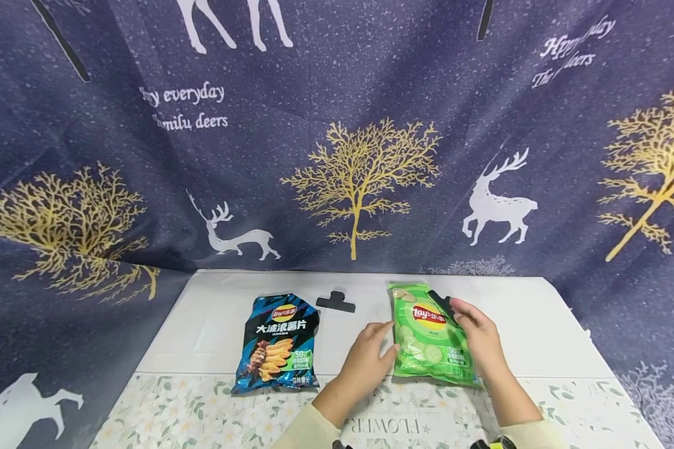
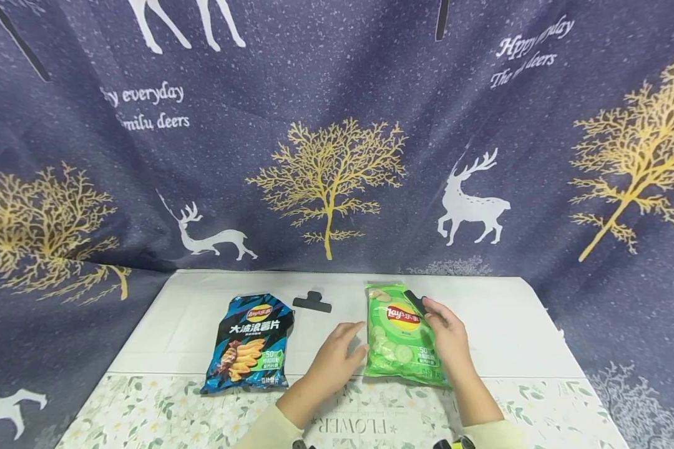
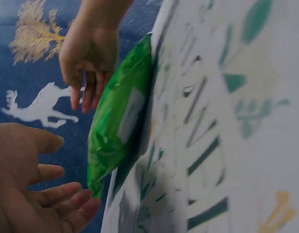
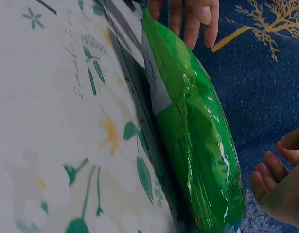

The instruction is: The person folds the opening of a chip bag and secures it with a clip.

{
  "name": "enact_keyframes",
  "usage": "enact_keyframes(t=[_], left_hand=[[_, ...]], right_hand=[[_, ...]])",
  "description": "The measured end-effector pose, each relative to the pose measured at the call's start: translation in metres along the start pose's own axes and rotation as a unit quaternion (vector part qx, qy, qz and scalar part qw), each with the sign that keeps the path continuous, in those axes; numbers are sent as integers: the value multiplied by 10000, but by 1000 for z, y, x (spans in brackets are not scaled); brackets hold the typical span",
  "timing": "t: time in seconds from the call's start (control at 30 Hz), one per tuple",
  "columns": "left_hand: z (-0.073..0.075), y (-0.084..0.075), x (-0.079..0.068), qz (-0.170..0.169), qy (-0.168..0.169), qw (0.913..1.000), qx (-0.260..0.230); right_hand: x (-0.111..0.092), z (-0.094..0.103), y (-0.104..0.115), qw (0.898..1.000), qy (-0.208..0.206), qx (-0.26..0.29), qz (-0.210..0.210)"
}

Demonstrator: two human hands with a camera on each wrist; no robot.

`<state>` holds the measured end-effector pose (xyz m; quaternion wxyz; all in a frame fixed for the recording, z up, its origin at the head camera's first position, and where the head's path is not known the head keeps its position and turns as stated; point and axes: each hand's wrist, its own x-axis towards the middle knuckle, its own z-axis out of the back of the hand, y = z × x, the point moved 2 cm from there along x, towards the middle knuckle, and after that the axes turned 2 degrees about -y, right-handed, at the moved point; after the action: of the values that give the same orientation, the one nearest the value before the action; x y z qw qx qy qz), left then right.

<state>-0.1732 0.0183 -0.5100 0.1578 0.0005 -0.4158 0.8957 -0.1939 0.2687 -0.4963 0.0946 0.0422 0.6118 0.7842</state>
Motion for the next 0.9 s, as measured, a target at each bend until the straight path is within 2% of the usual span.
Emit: enact_keyframes(t=[0.27,0.67,0.9], left_hand=[[11,8,4,-3,-370,9989,300],[20,14,2,115,-626,9980,24],[29,15,-2,100,-726,9973,59]], right_hand=[[-5,-11,4,9997,231,0,37],[-11,-29,4,9991,325,190,168],[-13,-38,2,9981,338,393,345]])
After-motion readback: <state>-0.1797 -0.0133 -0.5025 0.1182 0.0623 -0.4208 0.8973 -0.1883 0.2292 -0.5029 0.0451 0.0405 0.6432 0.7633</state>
